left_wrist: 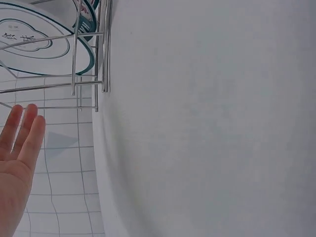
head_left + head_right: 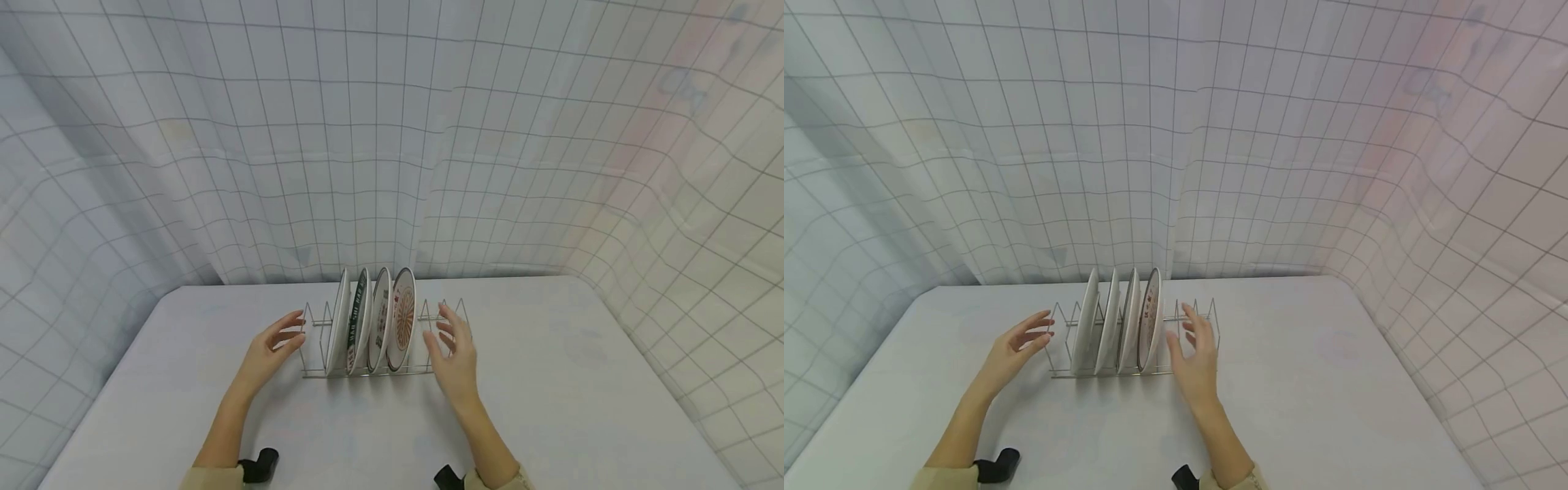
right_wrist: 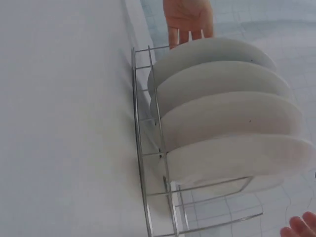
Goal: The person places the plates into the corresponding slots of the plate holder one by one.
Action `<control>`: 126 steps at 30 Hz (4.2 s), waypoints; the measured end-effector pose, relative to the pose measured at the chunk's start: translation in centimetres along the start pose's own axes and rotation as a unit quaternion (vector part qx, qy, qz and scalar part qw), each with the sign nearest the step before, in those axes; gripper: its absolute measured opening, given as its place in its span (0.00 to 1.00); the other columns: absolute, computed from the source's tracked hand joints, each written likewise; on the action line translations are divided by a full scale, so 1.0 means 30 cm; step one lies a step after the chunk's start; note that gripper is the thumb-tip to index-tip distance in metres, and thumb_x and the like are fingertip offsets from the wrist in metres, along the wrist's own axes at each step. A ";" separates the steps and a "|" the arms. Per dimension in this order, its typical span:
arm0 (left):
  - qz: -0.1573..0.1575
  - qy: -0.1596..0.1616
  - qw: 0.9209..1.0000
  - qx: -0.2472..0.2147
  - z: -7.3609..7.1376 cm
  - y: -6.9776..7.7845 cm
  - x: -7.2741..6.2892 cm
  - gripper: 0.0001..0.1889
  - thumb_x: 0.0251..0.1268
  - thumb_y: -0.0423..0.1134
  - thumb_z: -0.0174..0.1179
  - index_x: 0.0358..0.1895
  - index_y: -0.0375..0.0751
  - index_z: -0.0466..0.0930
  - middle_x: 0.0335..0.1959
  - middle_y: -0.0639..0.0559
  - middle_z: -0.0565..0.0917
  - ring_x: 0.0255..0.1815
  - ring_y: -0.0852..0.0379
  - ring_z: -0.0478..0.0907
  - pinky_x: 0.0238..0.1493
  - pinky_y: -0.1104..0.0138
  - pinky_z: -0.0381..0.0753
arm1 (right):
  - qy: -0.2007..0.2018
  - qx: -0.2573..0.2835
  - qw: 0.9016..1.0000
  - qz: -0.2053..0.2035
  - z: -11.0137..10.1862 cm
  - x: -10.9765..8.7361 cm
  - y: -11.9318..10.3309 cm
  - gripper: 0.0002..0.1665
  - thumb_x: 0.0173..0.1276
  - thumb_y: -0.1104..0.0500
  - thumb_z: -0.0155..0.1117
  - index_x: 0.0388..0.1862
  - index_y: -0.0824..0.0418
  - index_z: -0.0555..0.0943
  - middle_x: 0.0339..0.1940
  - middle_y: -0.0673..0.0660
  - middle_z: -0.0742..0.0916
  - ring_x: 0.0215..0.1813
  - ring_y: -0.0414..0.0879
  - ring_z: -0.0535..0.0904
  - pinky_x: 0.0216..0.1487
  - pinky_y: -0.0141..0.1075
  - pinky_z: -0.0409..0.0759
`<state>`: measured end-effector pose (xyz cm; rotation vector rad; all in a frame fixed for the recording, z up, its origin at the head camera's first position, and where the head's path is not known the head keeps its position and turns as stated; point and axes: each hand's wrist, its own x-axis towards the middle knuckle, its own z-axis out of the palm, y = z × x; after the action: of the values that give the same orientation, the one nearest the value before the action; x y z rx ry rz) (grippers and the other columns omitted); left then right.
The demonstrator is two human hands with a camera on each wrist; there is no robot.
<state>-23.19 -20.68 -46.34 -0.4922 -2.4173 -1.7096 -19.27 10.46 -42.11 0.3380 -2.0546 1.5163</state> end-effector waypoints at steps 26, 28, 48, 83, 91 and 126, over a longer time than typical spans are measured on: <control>-0.031 -0.068 0.996 -0.041 -0.002 -0.043 0.076 0.27 0.65 0.36 0.54 0.66 0.34 0.58 0.65 0.32 0.61 0.65 0.36 0.58 0.52 0.79 0.70 | 0.141 -0.113 0.982 0.052 -0.055 0.038 0.272 0.22 0.51 0.70 0.70 0.47 0.73 0.78 0.37 0.64 0.78 0.42 0.54 0.76 0.45 0.39 0.81; -0.038 -0.043 0.998 -0.024 0.021 -0.025 0.059 0.27 0.64 0.36 0.56 0.65 0.34 0.60 0.63 0.34 0.63 0.64 0.36 0.61 0.53 0.75 0.72 | 0.127 -0.094 0.987 0.041 -0.062 0.078 0.302 0.22 0.51 0.70 0.70 0.46 0.74 0.78 0.37 0.66 0.78 0.42 0.56 0.76 0.46 0.40 0.81; -0.102 0.059 0.993 -0.014 0.156 0.070 -0.012 0.33 0.56 0.41 0.64 0.63 0.37 0.60 0.61 0.36 0.65 0.62 0.40 0.63 0.64 0.48 0.62 | 0.015 -0.029 0.994 0.108 -0.075 0.261 0.401 0.26 0.61 0.64 0.63 0.58 0.69 0.70 0.49 0.67 0.75 0.51 0.59 0.73 0.55 0.48 0.75; 0.003 -0.157 0.988 -0.006 0.034 -0.013 0.116 0.23 0.67 0.35 0.51 0.64 0.34 0.65 0.63 0.37 0.68 0.60 0.39 0.68 0.55 0.56 0.75 | -0.045 -0.046 0.997 -0.043 0.381 -0.181 -0.013 0.25 0.59 0.65 0.65 0.55 0.69 0.73 0.54 0.63 0.76 0.56 0.54 0.73 0.56 0.43 0.75; 0.006 -0.129 0.992 -0.002 0.057 -0.001 0.095 0.22 0.66 0.35 0.52 0.62 0.32 0.66 0.60 0.37 0.71 0.59 0.38 0.68 0.53 0.56 0.76 | -0.021 -0.069 0.997 -0.037 0.396 -0.184 -0.007 0.23 0.56 0.67 0.67 0.51 0.70 0.75 0.49 0.59 0.76 0.49 0.49 0.75 0.47 0.36 0.80; -0.048 0.099 0.994 -0.020 0.453 0.171 -0.100 0.24 0.55 0.38 0.64 0.55 0.35 0.73 0.53 0.43 0.77 0.55 0.47 0.74 0.60 0.54 0.69 | -0.218 0.115 0.969 0.012 -0.059 -0.049 0.206 0.20 0.57 0.75 0.61 0.50 0.78 0.73 0.48 0.71 0.77 0.50 0.57 0.75 0.50 0.40 0.78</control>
<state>-17.64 -6.97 -47.35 -0.2021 -2.3048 -1.7542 -20.70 13.96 -47.50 0.8007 -2.2085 1.8274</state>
